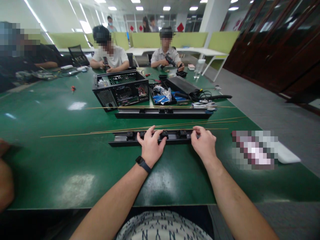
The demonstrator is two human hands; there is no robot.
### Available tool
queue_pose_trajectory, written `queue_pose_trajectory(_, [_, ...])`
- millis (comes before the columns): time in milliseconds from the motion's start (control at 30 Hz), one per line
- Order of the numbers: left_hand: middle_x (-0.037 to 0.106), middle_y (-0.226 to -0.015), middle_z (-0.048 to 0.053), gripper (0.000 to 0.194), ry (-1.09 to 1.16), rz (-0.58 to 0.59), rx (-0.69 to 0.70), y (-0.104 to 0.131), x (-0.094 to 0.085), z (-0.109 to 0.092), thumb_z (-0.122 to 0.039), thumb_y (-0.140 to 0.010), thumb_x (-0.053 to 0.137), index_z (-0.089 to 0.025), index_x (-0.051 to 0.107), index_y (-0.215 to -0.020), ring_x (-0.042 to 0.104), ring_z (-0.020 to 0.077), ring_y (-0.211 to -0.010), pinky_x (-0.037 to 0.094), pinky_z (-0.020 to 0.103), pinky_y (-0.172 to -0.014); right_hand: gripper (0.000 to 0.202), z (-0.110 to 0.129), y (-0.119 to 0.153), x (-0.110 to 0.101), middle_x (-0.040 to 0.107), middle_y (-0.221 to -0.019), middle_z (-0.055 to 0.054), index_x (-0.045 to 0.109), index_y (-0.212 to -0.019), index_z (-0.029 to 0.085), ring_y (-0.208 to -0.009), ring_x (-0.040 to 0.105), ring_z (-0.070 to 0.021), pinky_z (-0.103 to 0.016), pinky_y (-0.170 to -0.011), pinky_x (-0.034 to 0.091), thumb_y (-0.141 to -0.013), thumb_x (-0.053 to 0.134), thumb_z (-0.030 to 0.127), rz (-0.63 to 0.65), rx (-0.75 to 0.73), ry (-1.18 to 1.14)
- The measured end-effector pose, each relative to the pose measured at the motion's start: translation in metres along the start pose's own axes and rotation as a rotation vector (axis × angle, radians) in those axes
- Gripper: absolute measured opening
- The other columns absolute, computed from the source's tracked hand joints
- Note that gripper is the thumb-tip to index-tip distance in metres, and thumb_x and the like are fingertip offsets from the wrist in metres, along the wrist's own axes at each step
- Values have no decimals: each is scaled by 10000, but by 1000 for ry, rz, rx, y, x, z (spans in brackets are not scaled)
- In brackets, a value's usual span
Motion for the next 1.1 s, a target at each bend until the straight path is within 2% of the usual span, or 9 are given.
queue_pose_trajectory(300, [618, -1500, 94, 276, -16, -17, -29, -1, -2, 3, -427, -916, 720, -332, 727, -1175, 594, 303, -1354, 171, 724, -1249, 281, 1, -1, 0, 796, -997, -98, 725, -1088, 217, -975, 685, -288, -455, -948, 464, -931, 519, 324, 2, -5, -21])
queue_pose_trajectory(700, [645, -1455, 94, 268, -1, -51, -47, -1, -6, 6, -428, -885, 763, -318, 728, -1126, 589, 308, -1361, 136, 766, -1237, 282, -2, -1, 2, 799, -999, -92, 731, -1092, 213, -983, 688, -287, -457, -954, 460, -925, 528, 317, 5, -2, -16])
queue_pose_trajectory(1100, [636, -1464, 113, 284, -32, -28, -78, -1, -6, 7, -447, -892, 747, -315, 735, -1143, 581, 335, -1359, 140, 766, -1230, 280, -2, -1, 0, 800, -997, -92, 734, -1084, 219, -988, 690, -289, -457, -955, 462, -928, 522, 315, 3, 3, -14])
Point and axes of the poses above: each hand's wrist, its own y-axis away from the middle knuckle, its own x-axis out of the palm, z = x × y, the point moved 10 cm from there along -y, towards the middle knuckle
